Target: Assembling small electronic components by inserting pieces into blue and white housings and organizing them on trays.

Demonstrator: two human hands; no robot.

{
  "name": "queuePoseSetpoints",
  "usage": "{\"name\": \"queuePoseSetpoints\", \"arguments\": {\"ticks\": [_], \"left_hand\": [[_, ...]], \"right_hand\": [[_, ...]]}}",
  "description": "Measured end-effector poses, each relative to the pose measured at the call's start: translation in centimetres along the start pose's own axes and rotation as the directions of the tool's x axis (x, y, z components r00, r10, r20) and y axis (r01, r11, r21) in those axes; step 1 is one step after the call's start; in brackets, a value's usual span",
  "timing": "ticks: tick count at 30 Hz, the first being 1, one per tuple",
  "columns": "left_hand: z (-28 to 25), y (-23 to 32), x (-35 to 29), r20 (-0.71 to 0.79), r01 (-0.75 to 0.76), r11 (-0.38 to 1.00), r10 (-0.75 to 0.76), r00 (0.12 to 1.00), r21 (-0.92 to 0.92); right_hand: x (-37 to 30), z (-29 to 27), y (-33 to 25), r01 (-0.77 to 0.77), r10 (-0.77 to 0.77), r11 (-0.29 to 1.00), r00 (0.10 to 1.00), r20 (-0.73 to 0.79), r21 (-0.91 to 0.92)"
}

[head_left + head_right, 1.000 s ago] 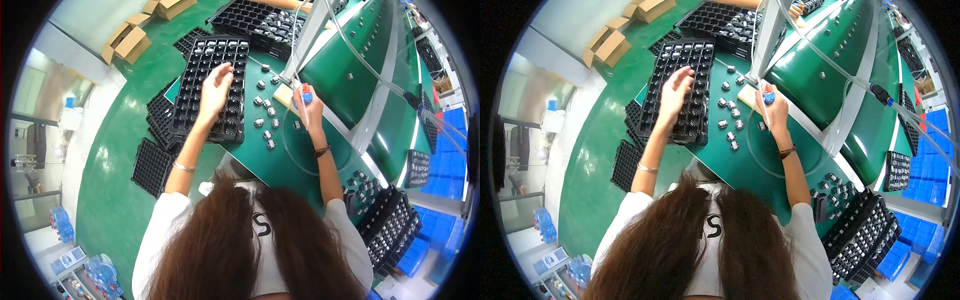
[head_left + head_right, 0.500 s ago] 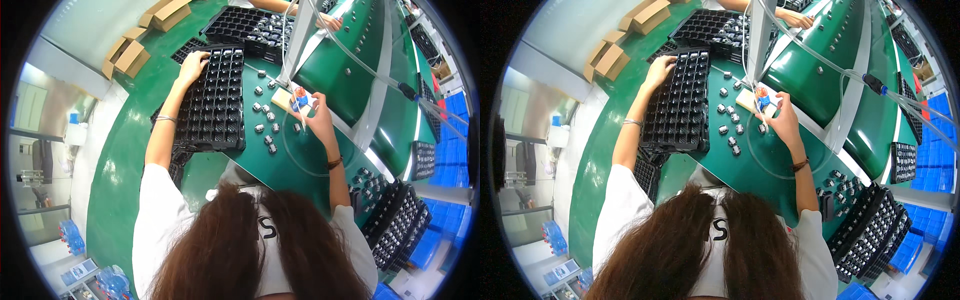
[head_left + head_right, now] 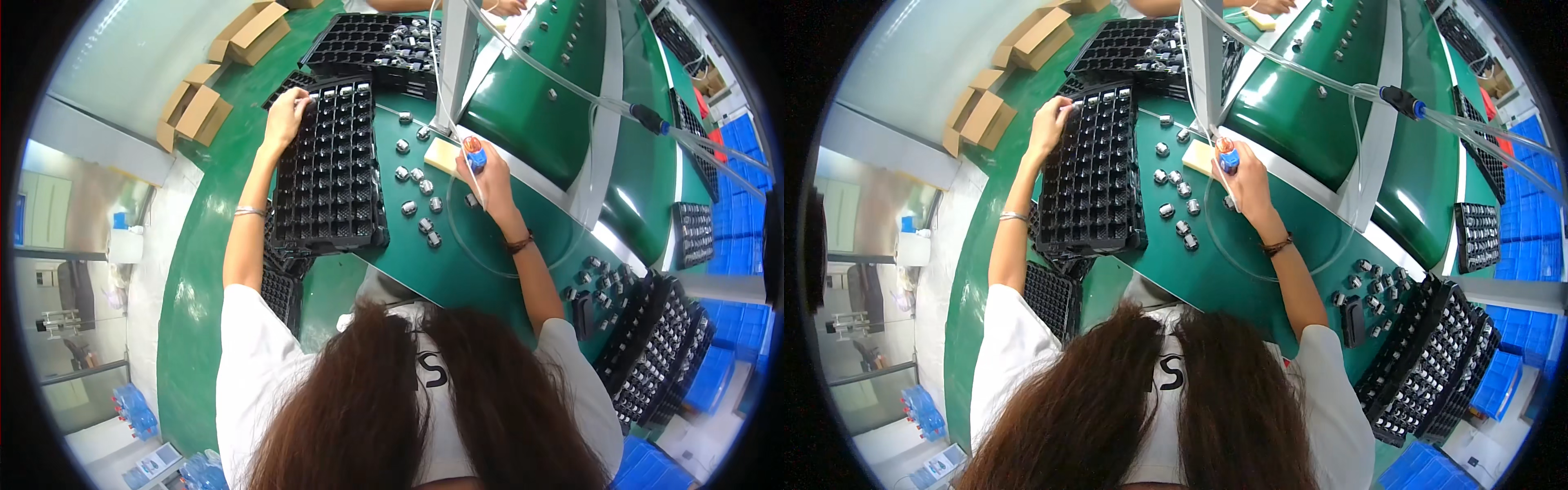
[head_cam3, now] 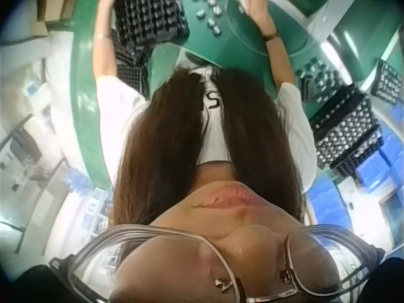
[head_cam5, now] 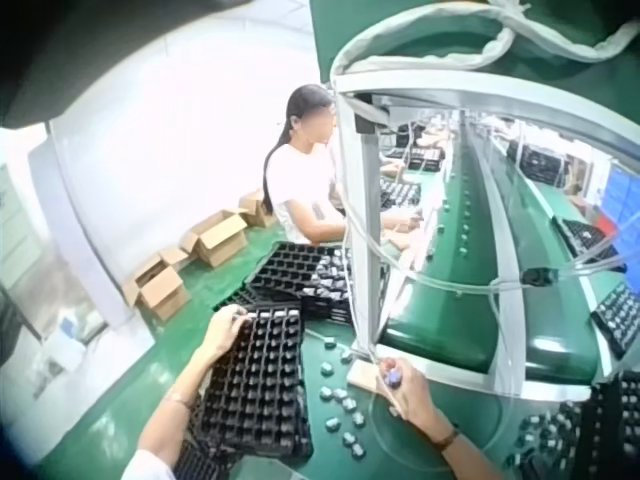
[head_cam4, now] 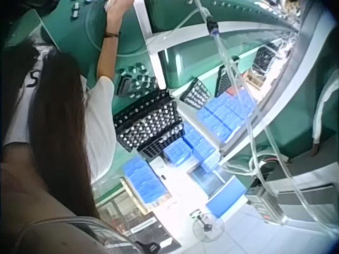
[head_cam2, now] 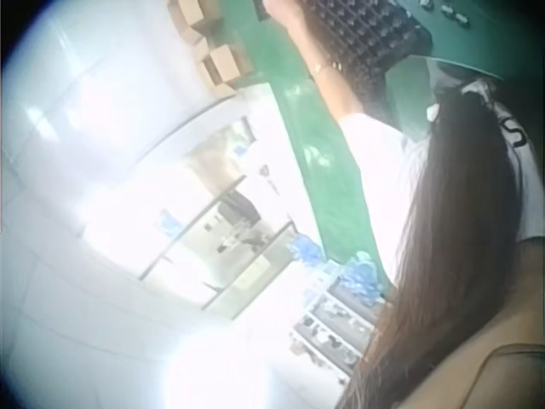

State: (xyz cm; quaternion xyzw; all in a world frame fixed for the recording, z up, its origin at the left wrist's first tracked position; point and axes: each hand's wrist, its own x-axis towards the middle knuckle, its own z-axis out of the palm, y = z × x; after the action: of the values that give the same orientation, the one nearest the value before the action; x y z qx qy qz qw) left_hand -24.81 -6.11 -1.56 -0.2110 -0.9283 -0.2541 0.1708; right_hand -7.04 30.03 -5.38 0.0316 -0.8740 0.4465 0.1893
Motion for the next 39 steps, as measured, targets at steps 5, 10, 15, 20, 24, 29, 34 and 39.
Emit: {"name": "queuePoseSetpoints", "arguments": {"ticks": [5, 10, 15, 20, 24, 29, 34, 39], "left_hand": [[-0.1, 5.4, -1.8, 0.206, 0.306, 0.445, -0.259, 0.944, -0.842], [-0.1, 14.7, -7.2, 0.487, 0.493, -0.042, -0.244, 0.839, -0.869], [0.9, 16.9, -11.9, 0.614, 0.540, -0.293, -0.367, 0.699, -0.789], [0.6, 19.2, -14.2, 0.605, 0.563, -0.222, -0.315, 0.731, -0.796], [0.8, 21.4, -14.9, 0.610, 0.528, -0.308, -0.344, 0.714, -0.791], [3.1, 22.4, -15.7, 0.600, 0.523, -0.299, -0.324, 0.731, -0.798], [6.0, 24.0, -15.3, 0.633, 0.534, -0.350, -0.303, 0.713, -0.769], [7.8, 24.9, -14.3, 0.627, 0.534, -0.341, -0.287, 0.724, -0.773]], "right_hand": [[0.3, 0.4, 0.1, 0.040, -0.039, 0.999, 0.999, -0.015, 0.009], [0.5, 0.3, 0.5, 0.035, -0.036, 0.999, 0.999, -0.021, -0.023], [0.8, 1.0, 0.4, 0.051, -0.052, 0.999, 0.998, -0.029, -0.017], [1.1, 0.4, 0.6, -0.011, 0.012, 0.999, 1.000, -0.021, 0.048], [3.3, -1.5, 3.3, -0.062, 0.069, 0.995, 0.993, -0.092, 0.081], [8.8, -7.0, 10.5, -0.197, 0.127, 0.971, 0.909, -0.398, -0.140], [10.2, -8.6, 15.3, -0.345, 0.186, 0.893, 0.869, -0.459, -0.290], [9.9, -8.7, 14.7, -0.324, 0.148, 0.890, 0.871, -0.469, -0.321]]}}
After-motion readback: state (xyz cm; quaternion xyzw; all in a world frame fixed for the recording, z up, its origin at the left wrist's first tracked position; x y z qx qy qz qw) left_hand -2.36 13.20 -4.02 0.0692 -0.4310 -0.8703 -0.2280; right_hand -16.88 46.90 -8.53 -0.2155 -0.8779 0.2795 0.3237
